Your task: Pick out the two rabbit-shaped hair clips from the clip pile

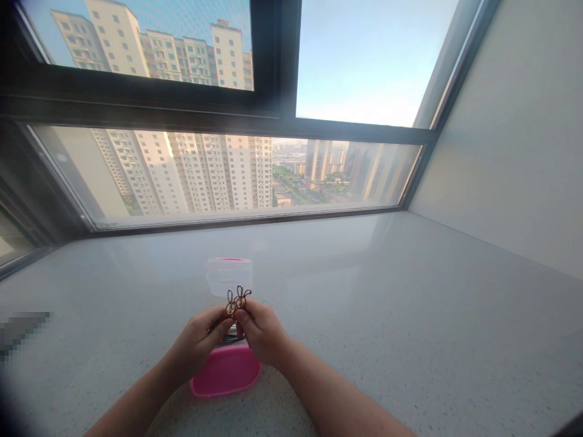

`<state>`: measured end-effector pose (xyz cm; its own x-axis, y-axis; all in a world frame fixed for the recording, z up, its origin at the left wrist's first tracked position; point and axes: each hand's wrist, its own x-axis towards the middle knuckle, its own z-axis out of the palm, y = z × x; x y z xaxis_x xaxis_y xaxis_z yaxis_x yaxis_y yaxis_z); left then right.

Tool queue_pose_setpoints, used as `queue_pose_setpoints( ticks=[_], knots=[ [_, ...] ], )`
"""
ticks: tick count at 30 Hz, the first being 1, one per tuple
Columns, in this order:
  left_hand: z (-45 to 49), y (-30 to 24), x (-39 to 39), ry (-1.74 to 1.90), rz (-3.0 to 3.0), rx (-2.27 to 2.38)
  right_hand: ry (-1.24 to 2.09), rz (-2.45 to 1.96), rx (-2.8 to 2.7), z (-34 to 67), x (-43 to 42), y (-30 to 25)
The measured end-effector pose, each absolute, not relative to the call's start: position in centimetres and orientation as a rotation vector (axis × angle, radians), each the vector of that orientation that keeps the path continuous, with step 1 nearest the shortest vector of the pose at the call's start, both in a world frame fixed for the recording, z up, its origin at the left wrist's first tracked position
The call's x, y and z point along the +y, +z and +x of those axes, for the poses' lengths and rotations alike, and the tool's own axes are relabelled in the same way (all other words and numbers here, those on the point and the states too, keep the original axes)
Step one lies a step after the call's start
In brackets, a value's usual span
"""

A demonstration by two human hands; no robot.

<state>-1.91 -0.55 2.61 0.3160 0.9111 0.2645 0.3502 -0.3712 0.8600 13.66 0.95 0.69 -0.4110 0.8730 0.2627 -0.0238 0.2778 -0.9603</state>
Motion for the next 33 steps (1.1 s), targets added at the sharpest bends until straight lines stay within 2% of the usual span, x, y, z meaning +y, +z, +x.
queue_pose_setpoints(
  ticks=[7, 14, 26, 33],
  knots=[
    [-1.8, 2.6, -0.6, 0.995, 1.876, 1.085, 1.332, -0.783, -1.637, 13.7, 1.0, 0.4],
    [-2.3, 2.2, -0.3, 1.133, 1.671, 1.188, 1.369, -0.813, -1.625, 13.6, 1.2, 0.3],
    [-2.3, 1.7, -0.1, 1.203, 1.56, 1.234, 1.264, -0.825, -1.49, 14.0, 1.7, 0.3],
    [-2.2, 1.5, -0.3, 1.199, 1.593, 1.25, 1.218, -0.864, -1.596, 13.8, 1.6, 0.2]
  ],
)
